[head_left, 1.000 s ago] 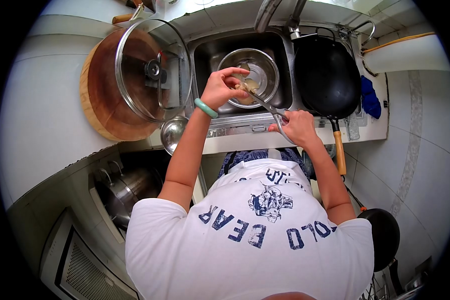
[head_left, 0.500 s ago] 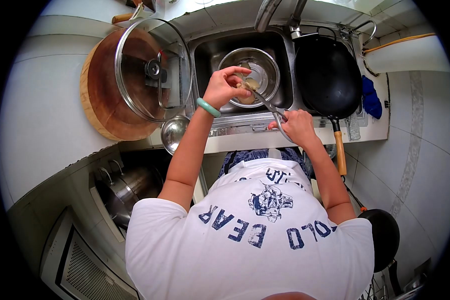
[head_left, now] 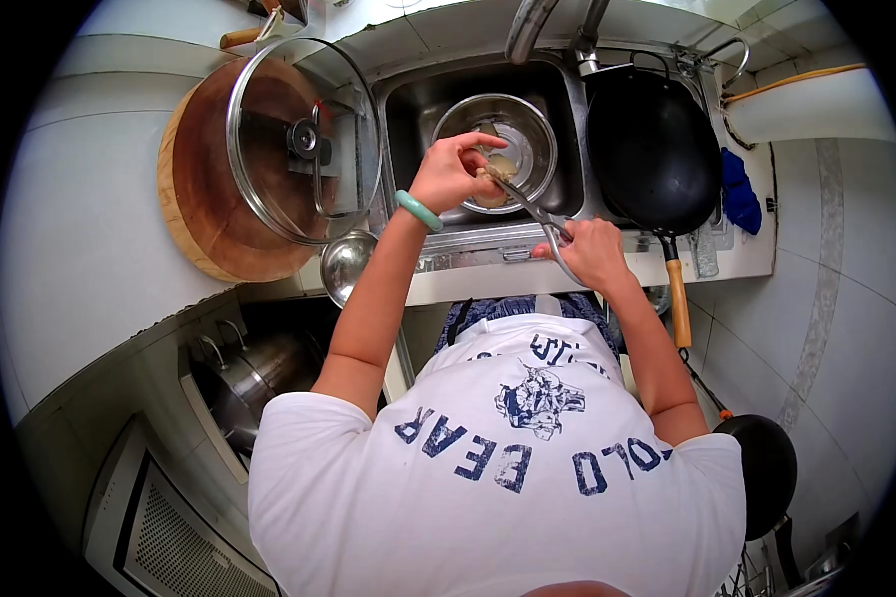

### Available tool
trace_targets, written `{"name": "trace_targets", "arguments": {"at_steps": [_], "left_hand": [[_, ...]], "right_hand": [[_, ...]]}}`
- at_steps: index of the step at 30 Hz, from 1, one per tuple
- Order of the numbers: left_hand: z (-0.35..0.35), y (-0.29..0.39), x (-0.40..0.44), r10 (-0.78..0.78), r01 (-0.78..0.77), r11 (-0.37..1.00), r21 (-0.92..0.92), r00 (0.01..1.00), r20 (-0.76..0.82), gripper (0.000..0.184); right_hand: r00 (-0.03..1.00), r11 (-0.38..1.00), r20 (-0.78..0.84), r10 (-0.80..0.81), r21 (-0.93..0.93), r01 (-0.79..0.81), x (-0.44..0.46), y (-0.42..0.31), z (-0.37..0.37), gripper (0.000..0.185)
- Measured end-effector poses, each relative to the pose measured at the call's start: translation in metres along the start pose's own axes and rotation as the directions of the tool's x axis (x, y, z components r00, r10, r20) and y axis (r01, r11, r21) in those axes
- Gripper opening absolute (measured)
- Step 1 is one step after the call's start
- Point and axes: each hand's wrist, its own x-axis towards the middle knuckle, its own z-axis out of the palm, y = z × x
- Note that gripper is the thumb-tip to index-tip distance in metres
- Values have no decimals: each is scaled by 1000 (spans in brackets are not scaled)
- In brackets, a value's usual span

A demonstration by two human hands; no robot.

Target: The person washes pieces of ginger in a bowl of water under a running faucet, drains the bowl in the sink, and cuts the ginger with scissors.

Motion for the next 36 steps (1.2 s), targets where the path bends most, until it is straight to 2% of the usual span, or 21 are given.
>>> {"name": "trace_targets", "arguments": {"at_steps": [12,16,18,22,24,27,30,32,36], "left_hand": [[-3,4,1,13,-16,993,120,1000,26,55],[-2,5,0,16,-20,982,190,1000,22,57],[-2,9,-1,26,-24,954,300,1000,-1,58],[0,18,-3,-5,4,924,382,1000,1,58],[1,17,-2,44,-36,890,454,999,-6,59],[1,18,-2,57,-48,868,495,998,-2,59],[3,20,-3,63,-51,843,536,998,-3,60],[3,21,-3,69,-58,833,550,998,1,60],[1,21,-1,72,-74,820,568,997,26,61]], "right_hand": [[997,998,-54,-55,-26,54,1,3,2,61],[998,999,-38,-47,-21,46,0,2,2,60],[998,999,-32,-45,-21,44,-1,2,1,61],[999,998,49,-1,-64,4,0,0,-2,68],[998,998,61,8,-58,-4,1,-1,-2,68],[997,999,74,16,-35,-14,1,0,0,69],[1000,1000,20,-21,-8,21,1,1,1,66],[995,998,93,27,-58,-22,1,-1,-1,70],[997,998,71,10,-58,-6,1,1,0,70]]}}
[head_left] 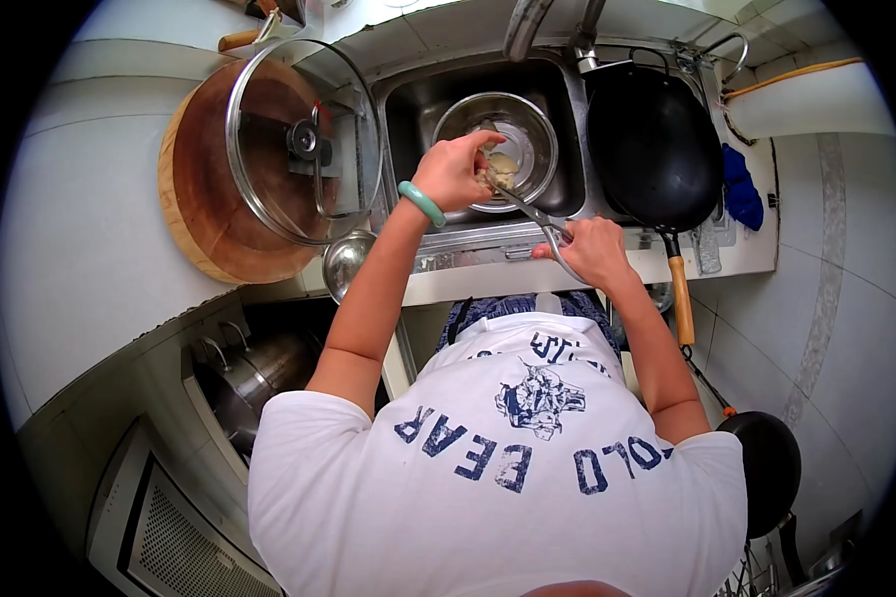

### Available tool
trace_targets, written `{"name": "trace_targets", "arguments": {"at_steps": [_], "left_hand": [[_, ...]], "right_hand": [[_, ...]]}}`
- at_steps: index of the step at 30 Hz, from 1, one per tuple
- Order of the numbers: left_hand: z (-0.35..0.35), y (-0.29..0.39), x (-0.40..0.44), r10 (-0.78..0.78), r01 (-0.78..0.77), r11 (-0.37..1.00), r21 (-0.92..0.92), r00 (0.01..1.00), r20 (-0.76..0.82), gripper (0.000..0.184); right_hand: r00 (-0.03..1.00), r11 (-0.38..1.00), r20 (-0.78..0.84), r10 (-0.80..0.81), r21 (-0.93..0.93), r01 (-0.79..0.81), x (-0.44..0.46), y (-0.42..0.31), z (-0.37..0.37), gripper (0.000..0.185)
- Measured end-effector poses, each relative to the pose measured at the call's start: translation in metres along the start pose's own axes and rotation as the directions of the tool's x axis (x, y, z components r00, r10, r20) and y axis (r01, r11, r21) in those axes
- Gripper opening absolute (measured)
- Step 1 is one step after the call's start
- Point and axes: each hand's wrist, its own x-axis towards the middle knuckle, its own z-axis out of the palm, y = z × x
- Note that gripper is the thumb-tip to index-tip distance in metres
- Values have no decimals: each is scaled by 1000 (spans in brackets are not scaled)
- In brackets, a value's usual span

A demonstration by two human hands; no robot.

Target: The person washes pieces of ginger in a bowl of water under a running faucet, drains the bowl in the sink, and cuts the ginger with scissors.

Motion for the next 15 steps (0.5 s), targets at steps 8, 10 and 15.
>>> {"name": "trace_targets", "arguments": {"at_steps": [8,10,15], "left_hand": [[0,1,2,19,-20,999,33,1000,17,63],[1,-1,2,24,-24,999,37,1000,15,64],[0,1,3,16,-16,1000,2,999,30,65]], "right_hand": [[994,998,-98,-56,5,56,1,3,7,67],[993,998,-106,-56,5,57,1,4,9,67],[985,997,-153,-80,8,82,2,7,14,67]]}}
